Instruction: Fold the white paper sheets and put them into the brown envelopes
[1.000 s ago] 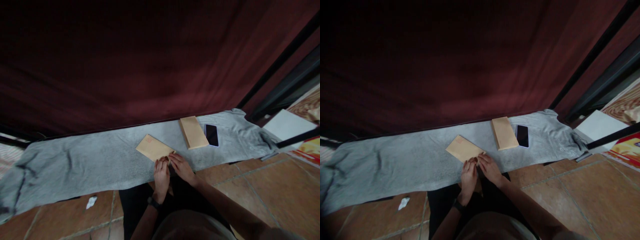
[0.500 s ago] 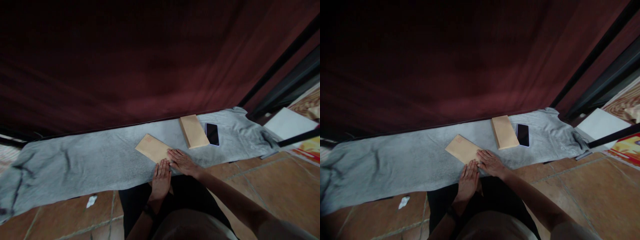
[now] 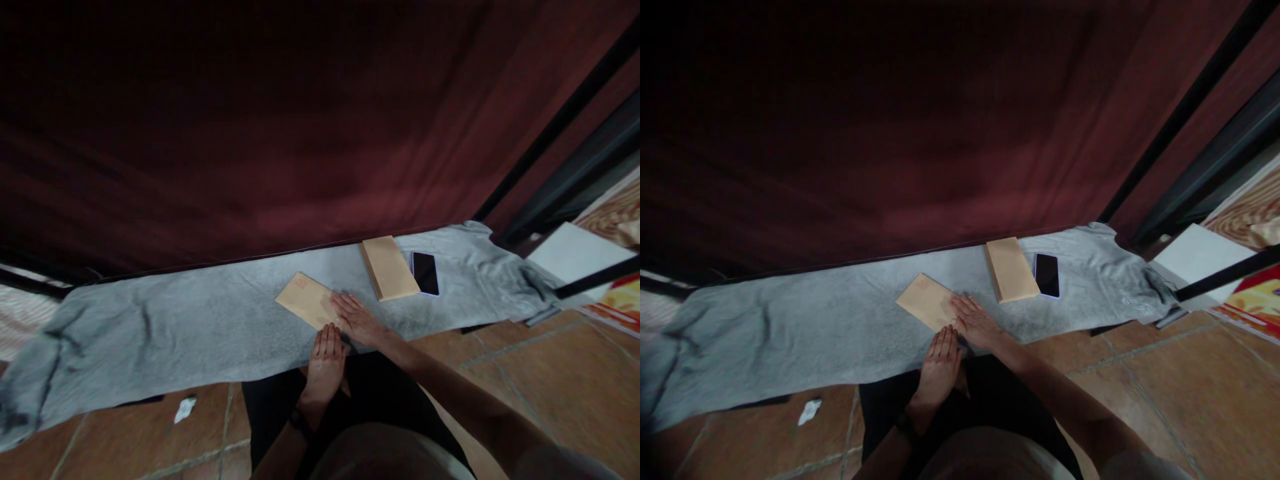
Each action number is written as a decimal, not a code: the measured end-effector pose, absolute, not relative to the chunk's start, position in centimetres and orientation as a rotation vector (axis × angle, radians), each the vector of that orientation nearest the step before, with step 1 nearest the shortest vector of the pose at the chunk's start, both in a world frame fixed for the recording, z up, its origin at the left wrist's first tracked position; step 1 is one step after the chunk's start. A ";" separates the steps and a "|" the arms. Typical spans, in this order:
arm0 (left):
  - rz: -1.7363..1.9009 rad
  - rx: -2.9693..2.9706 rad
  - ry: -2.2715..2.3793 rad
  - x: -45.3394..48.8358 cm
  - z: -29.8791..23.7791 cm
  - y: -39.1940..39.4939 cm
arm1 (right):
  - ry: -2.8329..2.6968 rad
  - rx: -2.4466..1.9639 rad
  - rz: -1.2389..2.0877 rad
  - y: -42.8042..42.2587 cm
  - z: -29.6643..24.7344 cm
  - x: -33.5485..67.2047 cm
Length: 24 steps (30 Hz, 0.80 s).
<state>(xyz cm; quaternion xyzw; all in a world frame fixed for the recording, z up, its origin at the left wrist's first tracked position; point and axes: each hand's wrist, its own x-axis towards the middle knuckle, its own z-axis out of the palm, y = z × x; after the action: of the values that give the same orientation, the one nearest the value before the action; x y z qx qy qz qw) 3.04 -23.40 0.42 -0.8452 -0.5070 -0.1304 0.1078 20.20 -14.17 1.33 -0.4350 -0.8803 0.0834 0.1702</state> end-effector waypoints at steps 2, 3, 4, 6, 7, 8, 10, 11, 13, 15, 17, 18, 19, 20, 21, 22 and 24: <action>-0.361 -2.486 -1.503 3.4 0.0 -23.4 | -2.606 -1.034 0.340 -14.1 1.6 18.7; -0.363 -2.482 -1.510 3.5 -0.2 -23.5 | -2.651 -0.951 0.371 -13.7 1.7 18.1; -0.371 -2.475 -1.517 3.6 -0.5 -23.5 | -2.690 -0.884 0.388 -13.1 1.9 17.7; -0.407 -2.459 -1.531 3.5 -0.9 -23.6 | -2.755 -0.795 0.385 -11.2 2.2 17.0; -0.428 -2.454 -1.533 3.5 -1.0 -23.7 | -2.783 -0.765 0.374 -10.1 2.3 16.7; -0.443 -2.452 -1.531 3.5 -1.1 -23.8 | -2.808 -0.740 0.359 -9.0 2.4 16.3; -0.445 -2.443 -1.539 3.6 -1.1 -23.9 | -2.835 -0.698 0.322 -6.7 2.4 15.3; -0.433 -2.434 -1.552 3.7 -1.0 -24.0 | -2.838 -0.686 0.304 -5.7 2.4 14.7; -0.392 -2.419 -1.586 3.9 -0.8 -24.0 | -2.842 -0.695 0.285 -4.0 2.3 13.2; -0.365 -2.423 -1.600 4.0 -0.7 -24.0 | -2.857 -0.734 0.286 -2.5 2.4 11.5; -0.365 -2.430 -1.605 4.0 -0.5 -23.8 | -2.876 -0.761 0.296 -1.2 2.5 10.0; -0.373 -2.432 -1.607 4.0 -0.5 -23.7 | -2.879 -0.765 0.301 -0.6 2.6 9.4; -0.381 -2.432 -1.611 4.0 -0.4 -23.6 | -2.879 -0.766 0.305 -0.2 2.7 8.8; -0.389 -2.431 -1.616 3.9 -0.4 -23.6 | -2.877 -0.766 0.310 0.2 2.8 8.4; -0.395 -2.428 -1.620 3.9 -0.4 -23.5 | -2.877 -0.764 0.315 0.5 2.9 8.0; -0.397 -2.427 -1.622 3.8 -0.4 -23.5 | -2.878 -0.762 0.320 0.7 3.0 7.7; -0.397 -2.425 -1.627 3.9 -0.3 -23.4 | -2.891 -0.750 0.330 0.8 3.1 7.6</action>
<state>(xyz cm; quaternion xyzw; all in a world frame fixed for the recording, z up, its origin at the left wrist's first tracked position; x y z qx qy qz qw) 3.85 -23.43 -0.33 -0.8189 -0.5495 -0.1339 0.0972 7.60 0.75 3.06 -0.2492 -0.9598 0.1095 0.0683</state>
